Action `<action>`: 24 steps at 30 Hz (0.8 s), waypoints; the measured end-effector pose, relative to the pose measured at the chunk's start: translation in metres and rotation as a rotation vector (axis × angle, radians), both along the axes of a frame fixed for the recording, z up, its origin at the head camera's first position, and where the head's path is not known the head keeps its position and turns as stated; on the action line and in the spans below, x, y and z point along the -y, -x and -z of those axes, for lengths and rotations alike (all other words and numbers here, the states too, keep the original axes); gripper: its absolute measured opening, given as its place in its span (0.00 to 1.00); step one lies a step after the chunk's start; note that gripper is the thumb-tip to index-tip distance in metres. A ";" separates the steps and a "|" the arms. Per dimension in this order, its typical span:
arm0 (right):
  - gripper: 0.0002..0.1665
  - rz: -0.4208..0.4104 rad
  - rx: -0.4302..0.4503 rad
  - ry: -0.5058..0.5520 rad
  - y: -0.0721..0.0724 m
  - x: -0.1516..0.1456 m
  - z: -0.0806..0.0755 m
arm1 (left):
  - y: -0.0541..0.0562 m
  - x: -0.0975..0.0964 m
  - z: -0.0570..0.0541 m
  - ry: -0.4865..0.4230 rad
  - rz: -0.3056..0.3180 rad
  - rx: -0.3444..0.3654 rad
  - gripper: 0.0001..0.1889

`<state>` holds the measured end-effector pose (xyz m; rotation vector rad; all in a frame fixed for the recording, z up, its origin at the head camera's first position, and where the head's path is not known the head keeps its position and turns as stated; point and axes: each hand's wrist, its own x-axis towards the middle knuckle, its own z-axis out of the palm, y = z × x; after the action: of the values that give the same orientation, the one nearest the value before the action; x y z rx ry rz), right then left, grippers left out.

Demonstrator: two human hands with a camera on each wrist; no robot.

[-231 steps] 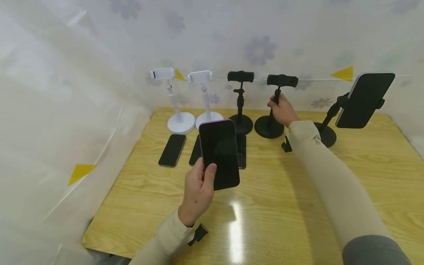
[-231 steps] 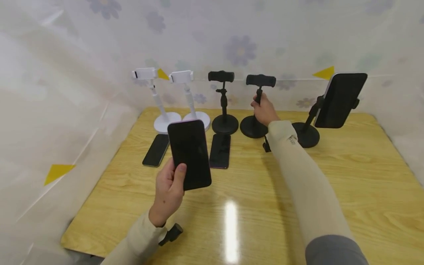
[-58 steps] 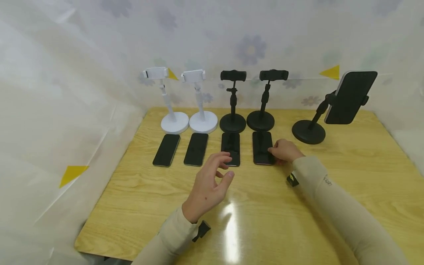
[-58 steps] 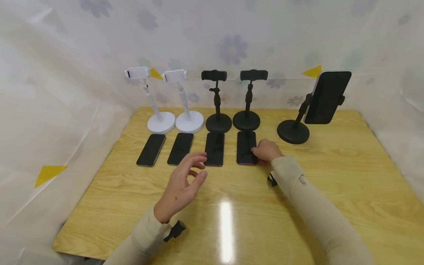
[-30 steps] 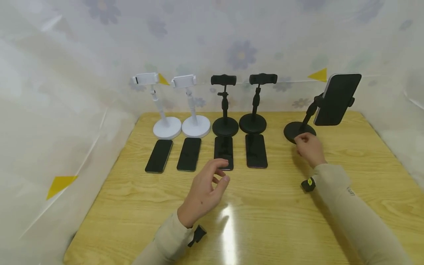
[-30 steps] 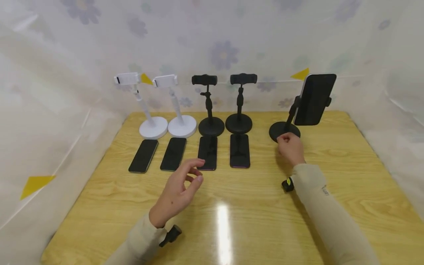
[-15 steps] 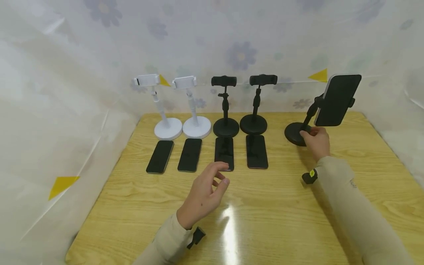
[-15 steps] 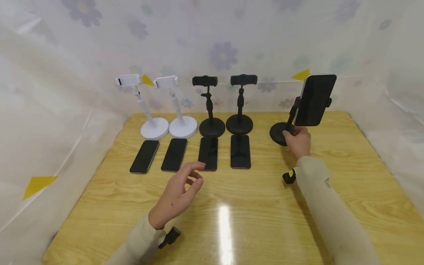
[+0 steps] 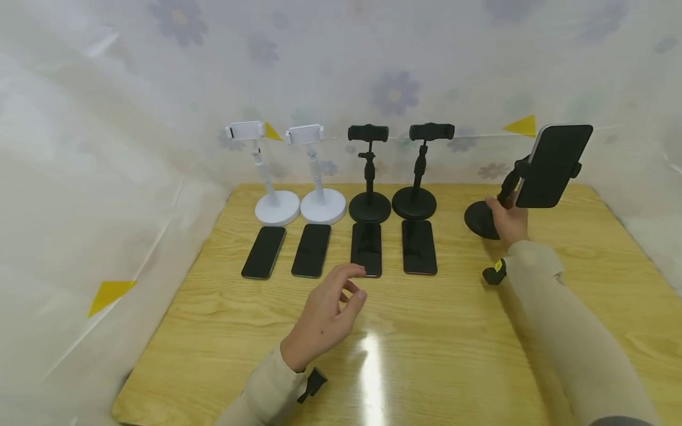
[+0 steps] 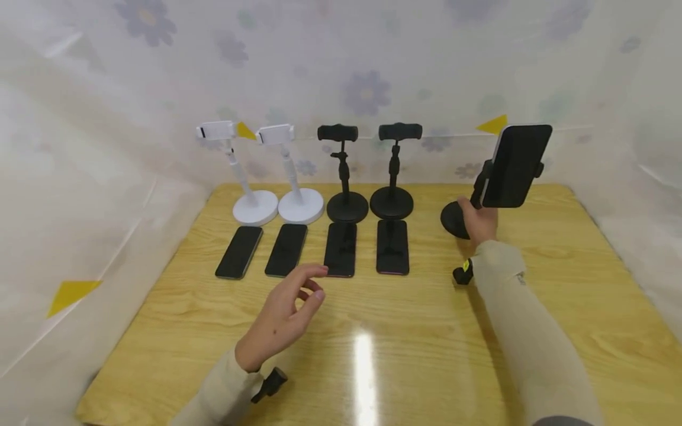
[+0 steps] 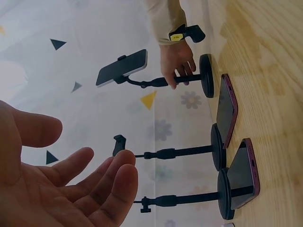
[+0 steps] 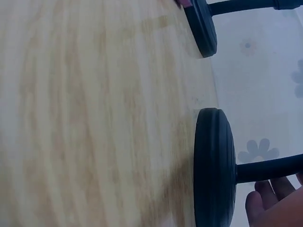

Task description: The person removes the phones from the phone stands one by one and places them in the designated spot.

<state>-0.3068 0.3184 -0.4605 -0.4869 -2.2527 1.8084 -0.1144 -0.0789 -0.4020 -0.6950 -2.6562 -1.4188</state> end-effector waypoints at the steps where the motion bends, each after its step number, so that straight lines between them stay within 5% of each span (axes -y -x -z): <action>1: 0.25 0.014 0.000 -0.005 0.002 -0.001 0.000 | 0.000 0.001 0.000 0.002 0.000 0.002 0.16; 7: 0.18 0.057 0.037 -0.025 0.011 -0.007 -0.002 | -0.001 0.004 -0.001 -0.001 0.017 0.004 0.16; 13: 0.32 0.093 -0.009 -0.023 0.020 -0.012 -0.008 | -0.002 0.008 -0.003 0.016 0.023 0.018 0.17; 19: 0.09 0.027 -0.117 0.132 0.025 -0.009 -0.007 | -0.003 0.012 -0.003 0.027 0.032 0.047 0.17; 24: 0.04 -0.039 -0.100 0.059 0.027 -0.008 -0.005 | -0.004 0.015 -0.001 0.044 0.058 0.077 0.17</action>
<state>-0.3336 0.3259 -0.4558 -0.3565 -2.1624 1.8782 -0.1100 -0.0937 -0.4009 -0.7425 -2.7553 -1.4327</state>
